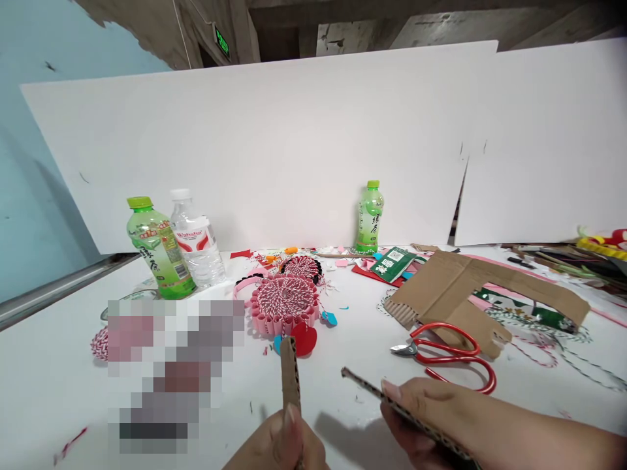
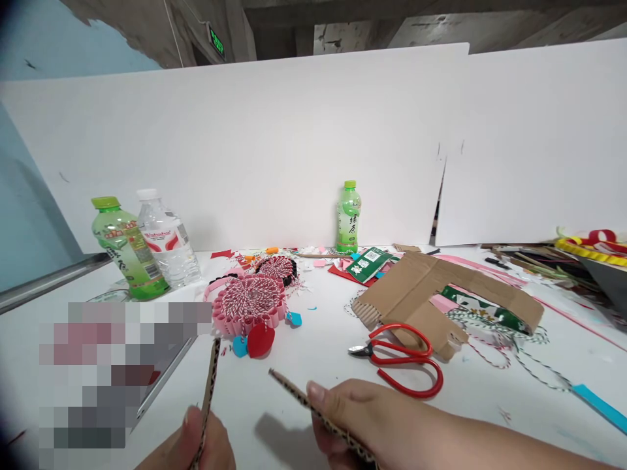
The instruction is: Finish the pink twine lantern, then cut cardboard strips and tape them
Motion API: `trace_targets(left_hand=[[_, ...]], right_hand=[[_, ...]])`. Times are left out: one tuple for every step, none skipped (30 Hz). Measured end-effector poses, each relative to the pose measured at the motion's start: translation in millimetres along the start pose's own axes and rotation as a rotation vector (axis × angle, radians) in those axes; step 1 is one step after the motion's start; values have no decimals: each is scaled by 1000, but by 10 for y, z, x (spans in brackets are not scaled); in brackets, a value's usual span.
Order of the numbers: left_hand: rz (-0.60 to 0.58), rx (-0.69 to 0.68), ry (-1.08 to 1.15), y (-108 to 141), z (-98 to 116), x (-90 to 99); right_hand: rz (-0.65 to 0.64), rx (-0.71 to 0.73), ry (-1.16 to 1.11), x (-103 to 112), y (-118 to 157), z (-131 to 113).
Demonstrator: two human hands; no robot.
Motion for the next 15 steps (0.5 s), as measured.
trace_targets(left_hand=[[-30, 16, 30, 6, 16, -33], [-48, 27, 58, 10, 35, -52], [-61, 34, 78, 11, 52, -64], [-71, 39, 91, 10, 66, -73], [-78, 43, 101, 9, 74, -83], [-81, 46, 110, 8, 79, -90], [-79, 49, 115, 8, 79, -97], [-69, 56, 113, 8, 72, -100], [-57, 68, 104, 10, 59, -102], [-42, 82, 94, 13, 44, -103], [-32, 93, 79, 19, 32, -106], [-30, 99, 64, 27, 26, -115], [-32, 110, 58, 37, 18, -125], [-28, 112, 66, 47, 20, -127], [-18, 109, 84, 55, 29, -122]], right_hand=[[7, -11, -47, 2, -22, 14], [7, -22, -77, -1, -41, 28], [10, -25, -89, 0, -57, 35], [16, -24, -88, 4, -69, 40], [28, -19, -80, 16, -79, 44], [41, -13, -67, 31, -85, 49], [55, -6, -50, 48, -90, 58], [69, 3, -22, 65, -93, 68], [79, 12, 15, 79, -97, 83], [92, 21, 57, 95, -101, 100], [103, 32, 96, 108, -107, 118], [105, 38, 129, 112, -115, 138], [95, 41, 149, 103, -124, 160], [75, 40, 146, 86, -131, 179], [55, 43, 118, 68, -137, 185]])
Point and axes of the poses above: each hand's wrist, its own y-axis away from the middle knuckle, its own x-axis out of the back of the hand, z = x × y, the point moved 10 cm from there along -y, towards the middle knuckle, and after that the axes turned 6 degrees about z, right-handed, at the moved point
